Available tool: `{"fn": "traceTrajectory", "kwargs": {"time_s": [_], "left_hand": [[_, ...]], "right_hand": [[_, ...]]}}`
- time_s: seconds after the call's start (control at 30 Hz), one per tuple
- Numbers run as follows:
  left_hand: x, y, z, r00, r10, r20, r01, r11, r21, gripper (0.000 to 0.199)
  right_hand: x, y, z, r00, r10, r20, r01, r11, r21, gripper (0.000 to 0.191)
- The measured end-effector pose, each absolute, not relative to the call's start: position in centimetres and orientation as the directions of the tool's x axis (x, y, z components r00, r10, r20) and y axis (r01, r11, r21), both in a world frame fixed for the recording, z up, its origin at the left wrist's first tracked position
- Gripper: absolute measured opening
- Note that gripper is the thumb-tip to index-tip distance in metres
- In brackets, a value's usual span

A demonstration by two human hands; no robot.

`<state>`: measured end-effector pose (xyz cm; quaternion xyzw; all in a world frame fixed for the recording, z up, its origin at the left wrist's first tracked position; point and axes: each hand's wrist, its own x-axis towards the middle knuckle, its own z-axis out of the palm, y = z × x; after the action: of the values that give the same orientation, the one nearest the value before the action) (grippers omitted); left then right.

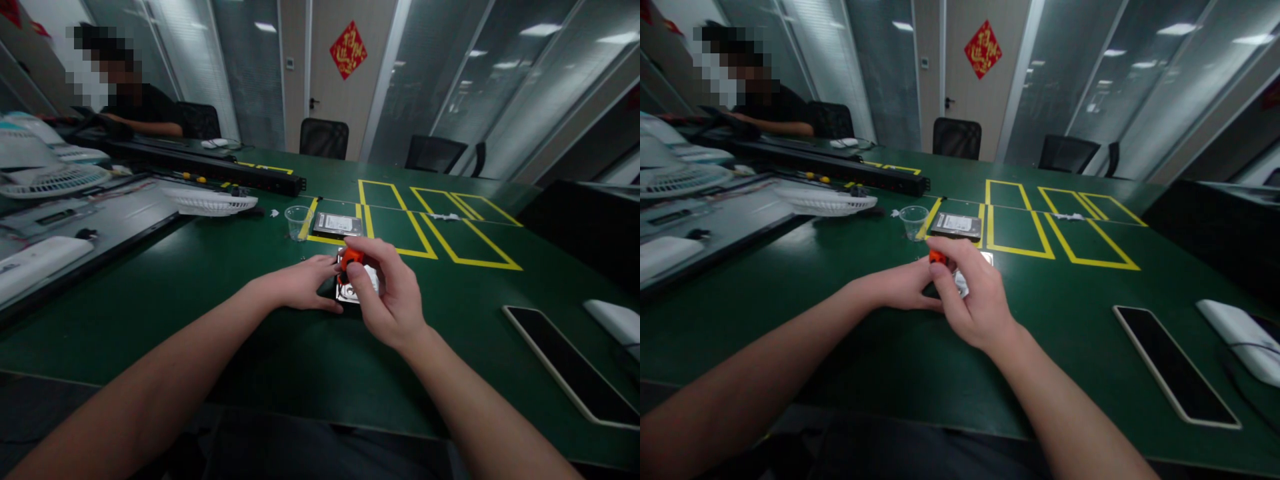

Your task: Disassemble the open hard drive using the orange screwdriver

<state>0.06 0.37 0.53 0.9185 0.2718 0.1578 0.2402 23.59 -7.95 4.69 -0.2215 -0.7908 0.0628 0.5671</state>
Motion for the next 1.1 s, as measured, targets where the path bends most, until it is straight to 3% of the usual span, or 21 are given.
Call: {"fn": "traceTrajectory", "kwargs": {"time_s": [0.1, 0.3, 0.87, 1.1], "left_hand": [[0.1, 0.3, 0.4, 0.775, 0.616, 0.139, 0.460, -0.701, 0.545, 0.095], [0.2, 0.3, 0.7, 0.758, 0.645, 0.095, 0.505, -0.674, 0.539, 0.099], [0.2, 0.3, 0.9, 0.772, 0.630, 0.085, 0.505, -0.690, 0.518, 0.087], [0.3, 0.3, 0.8, 0.764, 0.639, 0.088, 0.517, -0.688, 0.508, 0.096]], "right_hand": [[23.6, -7.8, 4.5, -0.240, 0.431, 0.870, 0.288, 0.887, -0.360, 0.032], [23.6, -7.4, 4.0, -0.176, 0.420, 0.890, 0.278, 0.889, -0.364, 0.029], [23.8, -7.4, 4.2, -0.212, 0.426, 0.879, 0.270, 0.891, -0.366, 0.045], [23.9, -7.3, 4.2, -0.193, 0.428, 0.883, 0.298, 0.883, -0.362, 0.035]]}}
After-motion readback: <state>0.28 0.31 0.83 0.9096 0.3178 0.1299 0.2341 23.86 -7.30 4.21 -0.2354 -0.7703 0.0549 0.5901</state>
